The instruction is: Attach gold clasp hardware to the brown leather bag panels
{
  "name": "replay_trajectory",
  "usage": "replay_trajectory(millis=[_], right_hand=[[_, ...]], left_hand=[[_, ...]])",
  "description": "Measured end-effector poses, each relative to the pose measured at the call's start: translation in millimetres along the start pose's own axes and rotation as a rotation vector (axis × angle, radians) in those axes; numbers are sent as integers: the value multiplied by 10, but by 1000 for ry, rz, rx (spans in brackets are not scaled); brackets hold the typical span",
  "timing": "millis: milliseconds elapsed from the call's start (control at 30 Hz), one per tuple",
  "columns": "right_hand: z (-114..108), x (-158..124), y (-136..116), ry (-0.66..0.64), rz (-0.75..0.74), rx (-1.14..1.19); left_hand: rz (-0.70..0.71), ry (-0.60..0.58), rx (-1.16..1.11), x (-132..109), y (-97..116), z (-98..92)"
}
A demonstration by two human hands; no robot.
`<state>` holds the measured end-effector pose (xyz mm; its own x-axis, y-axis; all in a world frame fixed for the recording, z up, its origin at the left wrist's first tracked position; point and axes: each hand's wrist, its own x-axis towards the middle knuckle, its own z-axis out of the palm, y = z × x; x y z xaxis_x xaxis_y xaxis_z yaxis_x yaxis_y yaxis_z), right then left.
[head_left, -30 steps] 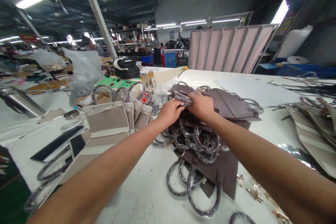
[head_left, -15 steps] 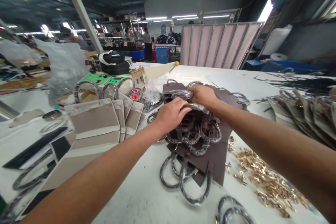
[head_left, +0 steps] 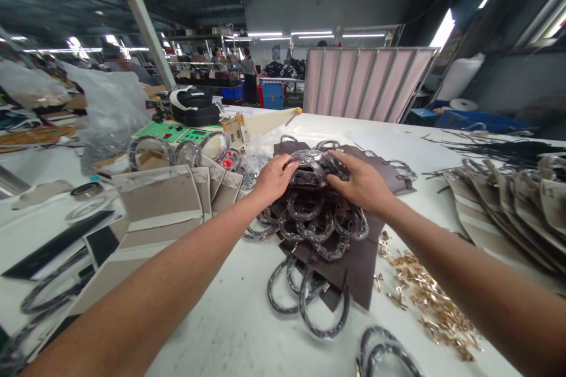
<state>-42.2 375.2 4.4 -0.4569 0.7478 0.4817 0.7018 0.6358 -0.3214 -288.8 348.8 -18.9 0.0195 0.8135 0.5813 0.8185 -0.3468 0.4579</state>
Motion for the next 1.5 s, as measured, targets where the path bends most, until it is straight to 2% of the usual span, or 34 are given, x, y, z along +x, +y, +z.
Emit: replay_trajectory(millis=[67, 100, 133, 167, 233, 300, 367, 433, 500, 567, 667, 700, 733, 767, 867, 933, 1000, 1067, 1233, 1300, 1400, 1433, 1500], right_hand=[[92, -356, -55, 187, -27, -9], [157, -509, -76, 234, -56, -26], [231, -630, -91, 226, -105, -40], [309, -711, -101, 164, -160, -53], [454, -745, -107, -61, -244, -74], [551, -635, -101, -275, -269, -99], [577, -454, -91, -360, -267, -100], [541, -271, -82, -332, -252, -52], [479, -119, -73, -245, -199, 21], [424, 2, -57, -177, -149, 93], [376, 145, -22, -152, -109, 196], [365, 183, -12, -158, -95, 228], [354, 215, -4, -168, -80, 256], [344, 241, 0, -179, -68, 281], [313, 280, -9, -204, -63, 334], [299, 281, -21, -207, -68, 346], [289, 281, -24, -221, -59, 360], [272, 293, -16, -248, -42, 392], [146, 240, -9, -264, 44, 455], [107, 52, -16, -171, 103, 474], [161, -442, 53, 93, 103, 430], [208, -622, 112, 117, 81, 372], [309, -917, 271, 15, 38, 211]], left_hand=[[-7, -4, -22, 25, -23, -1], [-12, -5, -31, 28, -32, 0], [-15, -8, -37, 28, -39, 2], [-16, -9, -41, 24, -42, 4], [-9, -16, -42, 15, -41, 7], [-7, -21, -39, 12, -30, 2], [-15, -22, -38, 22, -16, -11], [-38, -15, -60, 44, -8, -31], [-62, 2, -107, 59, -2, -49], [-67, 62, -144, 29, 11, -61], [-85, 207, -140, -194, 57, -61], [-81, 217, -115, -318, 76, -57], [-58, 190, -79, -456, 95, -49], [3, 106, -33, -599, 112, -37], [278, -263, 79, -930, 147, 15], [355, -423, 120, -991, 167, 48], [333, -487, 126, -921, 189, 55], [264, -477, 99, -773, 211, 27], [73, -232, -20, -416, 237, -86], [59, -195, -50, -335, 239, -98], [43, -166, -60, -254, 238, -93], [37, -162, -64, -231, 237, -92], [32, -156, -74, -191, 235, -95]])
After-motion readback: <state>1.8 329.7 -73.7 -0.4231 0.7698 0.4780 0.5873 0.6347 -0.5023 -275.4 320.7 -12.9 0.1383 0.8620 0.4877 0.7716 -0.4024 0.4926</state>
